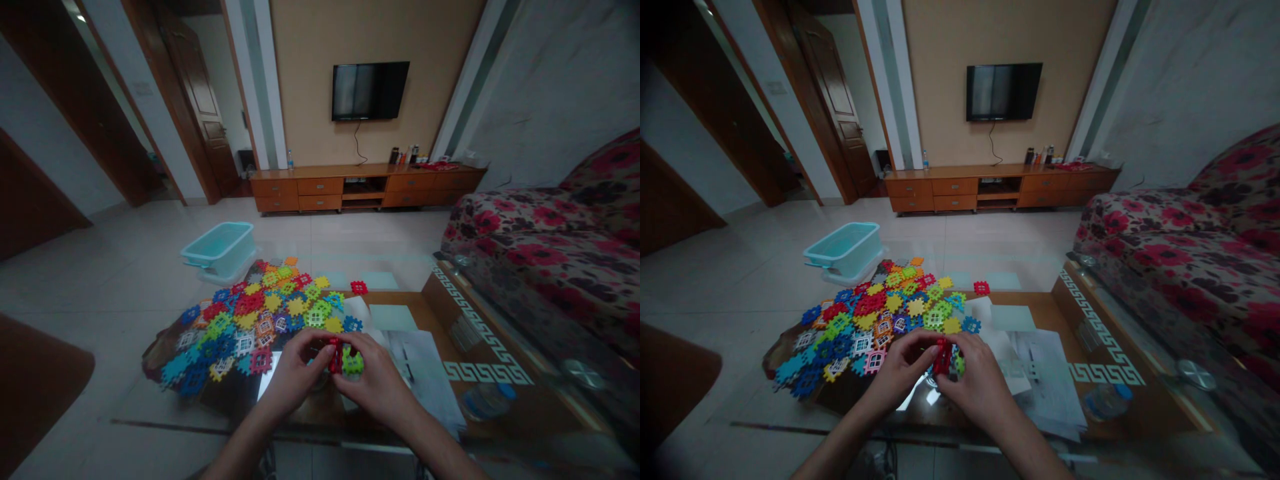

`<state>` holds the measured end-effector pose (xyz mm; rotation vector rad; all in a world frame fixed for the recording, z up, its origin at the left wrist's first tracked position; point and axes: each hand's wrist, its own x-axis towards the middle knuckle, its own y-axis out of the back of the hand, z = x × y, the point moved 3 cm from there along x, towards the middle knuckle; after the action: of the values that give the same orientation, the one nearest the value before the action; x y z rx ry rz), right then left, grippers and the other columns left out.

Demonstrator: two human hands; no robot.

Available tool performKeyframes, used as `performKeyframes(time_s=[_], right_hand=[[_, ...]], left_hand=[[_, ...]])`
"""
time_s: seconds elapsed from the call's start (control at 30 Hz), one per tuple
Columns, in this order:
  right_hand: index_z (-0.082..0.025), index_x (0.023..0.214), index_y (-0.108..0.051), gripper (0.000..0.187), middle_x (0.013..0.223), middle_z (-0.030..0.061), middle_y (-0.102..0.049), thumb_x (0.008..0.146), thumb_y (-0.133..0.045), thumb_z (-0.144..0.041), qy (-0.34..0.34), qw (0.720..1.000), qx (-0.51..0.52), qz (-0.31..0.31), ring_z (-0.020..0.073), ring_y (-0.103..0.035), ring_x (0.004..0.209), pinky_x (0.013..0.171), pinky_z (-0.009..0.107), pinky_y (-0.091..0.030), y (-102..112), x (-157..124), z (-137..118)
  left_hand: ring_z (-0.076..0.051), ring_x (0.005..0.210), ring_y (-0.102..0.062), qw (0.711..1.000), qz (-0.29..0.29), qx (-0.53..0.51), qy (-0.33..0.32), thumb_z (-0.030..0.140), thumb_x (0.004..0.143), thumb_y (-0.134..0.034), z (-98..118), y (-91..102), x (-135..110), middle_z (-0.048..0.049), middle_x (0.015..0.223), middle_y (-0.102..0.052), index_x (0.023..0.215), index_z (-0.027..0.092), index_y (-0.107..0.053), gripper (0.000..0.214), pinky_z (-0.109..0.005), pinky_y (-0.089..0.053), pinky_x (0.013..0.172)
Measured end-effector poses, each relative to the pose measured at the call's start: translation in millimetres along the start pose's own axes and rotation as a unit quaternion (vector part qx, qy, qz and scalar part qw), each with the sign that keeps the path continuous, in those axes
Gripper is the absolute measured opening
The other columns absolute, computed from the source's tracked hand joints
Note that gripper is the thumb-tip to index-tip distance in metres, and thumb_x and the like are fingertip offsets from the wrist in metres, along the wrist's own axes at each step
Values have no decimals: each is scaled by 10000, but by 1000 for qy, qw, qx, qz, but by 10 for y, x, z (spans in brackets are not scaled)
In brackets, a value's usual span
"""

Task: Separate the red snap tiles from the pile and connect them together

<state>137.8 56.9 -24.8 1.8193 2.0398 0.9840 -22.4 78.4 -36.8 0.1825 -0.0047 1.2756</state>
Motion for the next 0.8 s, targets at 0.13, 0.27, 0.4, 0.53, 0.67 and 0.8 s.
performKeyframes(time_s=[0.13, 0.27, 0.4, 0.53, 0.67, 0.8], right_hand=[[-212, 1104, -637, 432, 1072, 65, -669, 682, -683, -132, 6, 1000, -5, -7, 241, -600, 988, 870, 397, -473, -6, -13, -5], [-220, 1102, -642, 430, 1074, 64, -668, 682, -687, -137, 0, 1000, -15, -9, 242, -597, 985, 860, 398, -468, -12, -17, 4], [-221, 1105, -640, 440, 1076, 62, -670, 675, -699, -145, -4, 1000, -27, -14, 241, -598, 983, 858, 394, -462, -13, -16, -2], [-224, 1098, -637, 418, 1085, 62, -674, 690, -683, -147, -3, 998, -69, -14, 251, -594, 1008, 868, 398, -447, 10, -29, -20], [-224, 1110, -627, 418, 1105, 66, -673, 702, -672, -145, -1, 990, -141, -1, 274, -575, 1043, 901, 427, -414, 43, -55, -25], [-227, 1128, -611, 409, 1127, 66, -670, 729, -647, -145, 14, 983, -182, -6, 280, -562, 1049, 908, 434, -390, 36, -87, -47]], left_hand=[[-214, 949, -664, 1000, -2, 3, -6, 348, 878, -648, 3, 14, 8, -86, 1020, -705, 1016, 193, -717, 219, -336, -531, 866], [-207, 928, -661, 1000, -2, 6, -4, 355, 876, -653, -21, 11, 9, -81, 1003, -701, 1001, 197, -719, 211, -328, -526, 851], [-205, 929, -656, 1000, -2, 3, 4, 361, 877, -647, -37, 3, 9, -78, 995, -701, 995, 196, -714, 214, -317, -515, 845], [-194, 859, -652, 999, 21, -7, 32, 379, 865, -645, -60, 10, 6, -69, 932, -702, 968, 172, -687, 235, -300, -513, 793], [-190, 801, -648, 997, 2, -10, 77, 355, 813, -679, -84, -43, -6, -65, 862, -709, 895, 153, -689, 218, -287, -500, 746], [-184, 767, -644, 996, -18, -11, 91, 285, 777, -683, -117, -138, -34, -57, 825, -706, 874, 153, -690, 164, -273, -485, 710]])
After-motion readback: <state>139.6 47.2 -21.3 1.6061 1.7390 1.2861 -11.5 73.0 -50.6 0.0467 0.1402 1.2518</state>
